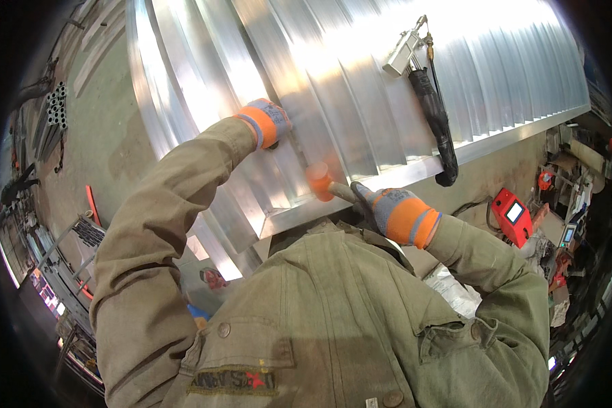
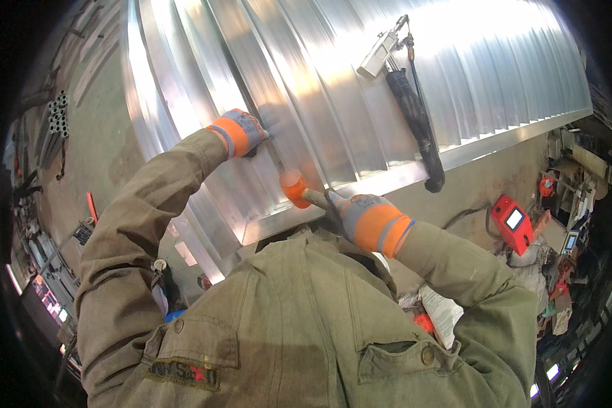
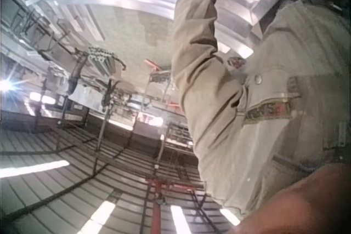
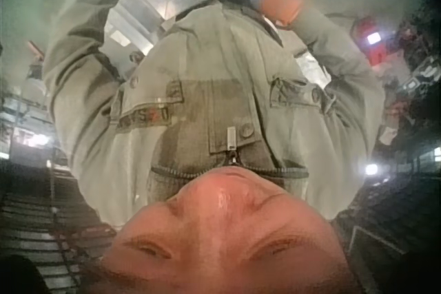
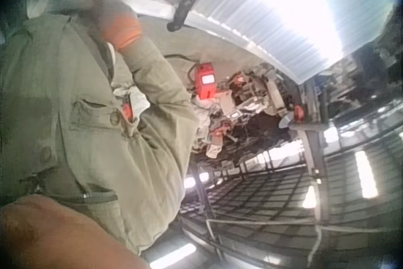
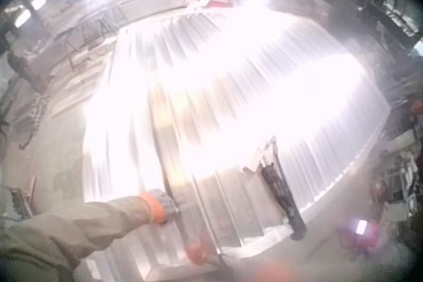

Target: The person aligns a metal strip along the edge of a large corrugated metal panel, taps it with a rubber mallet, and then welds the joint using a handheld welding torch. The person repeats this process along the panel's edge, securing the strip in place.

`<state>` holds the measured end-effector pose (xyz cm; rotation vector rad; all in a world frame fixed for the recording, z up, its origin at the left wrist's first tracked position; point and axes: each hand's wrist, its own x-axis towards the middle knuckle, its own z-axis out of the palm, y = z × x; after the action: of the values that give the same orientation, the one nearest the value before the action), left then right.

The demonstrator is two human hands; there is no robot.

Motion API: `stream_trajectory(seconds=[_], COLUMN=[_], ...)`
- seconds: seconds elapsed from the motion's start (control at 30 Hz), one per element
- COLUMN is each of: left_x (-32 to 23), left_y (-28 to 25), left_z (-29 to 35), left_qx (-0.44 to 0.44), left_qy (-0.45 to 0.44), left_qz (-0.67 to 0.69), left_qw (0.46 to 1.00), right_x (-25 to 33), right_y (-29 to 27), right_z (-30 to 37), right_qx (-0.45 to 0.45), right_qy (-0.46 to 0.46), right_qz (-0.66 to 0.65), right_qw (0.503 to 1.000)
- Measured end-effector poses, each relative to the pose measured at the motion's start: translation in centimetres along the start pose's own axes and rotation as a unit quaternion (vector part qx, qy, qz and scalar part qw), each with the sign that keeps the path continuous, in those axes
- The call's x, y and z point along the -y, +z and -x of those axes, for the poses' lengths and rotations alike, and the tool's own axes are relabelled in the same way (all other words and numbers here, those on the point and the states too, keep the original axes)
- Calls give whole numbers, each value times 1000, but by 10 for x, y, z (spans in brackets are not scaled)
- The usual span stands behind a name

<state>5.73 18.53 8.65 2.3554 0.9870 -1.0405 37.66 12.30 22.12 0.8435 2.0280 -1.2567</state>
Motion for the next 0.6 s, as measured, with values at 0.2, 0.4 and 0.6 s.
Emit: stream_trajectory(seconds=[0.2,0.4,0.6], left_x=[-2,0,0], left_y=[-9,-6,-10], left_z=[5,7,7], left_qx=[-3,-38,0], left_qy=[6,22,22], left_qz=[5,-3,-22], left_qw=[1000,999,1000], right_x=[-12,-22,-29], right_y=[13,28,30], right_z=[-3,-1,-7], right_qx=[-115,-58,-185], right_qy=[-49,-39,-69], right_qz=[-49,6,-85], right_qw=[991,998,977])
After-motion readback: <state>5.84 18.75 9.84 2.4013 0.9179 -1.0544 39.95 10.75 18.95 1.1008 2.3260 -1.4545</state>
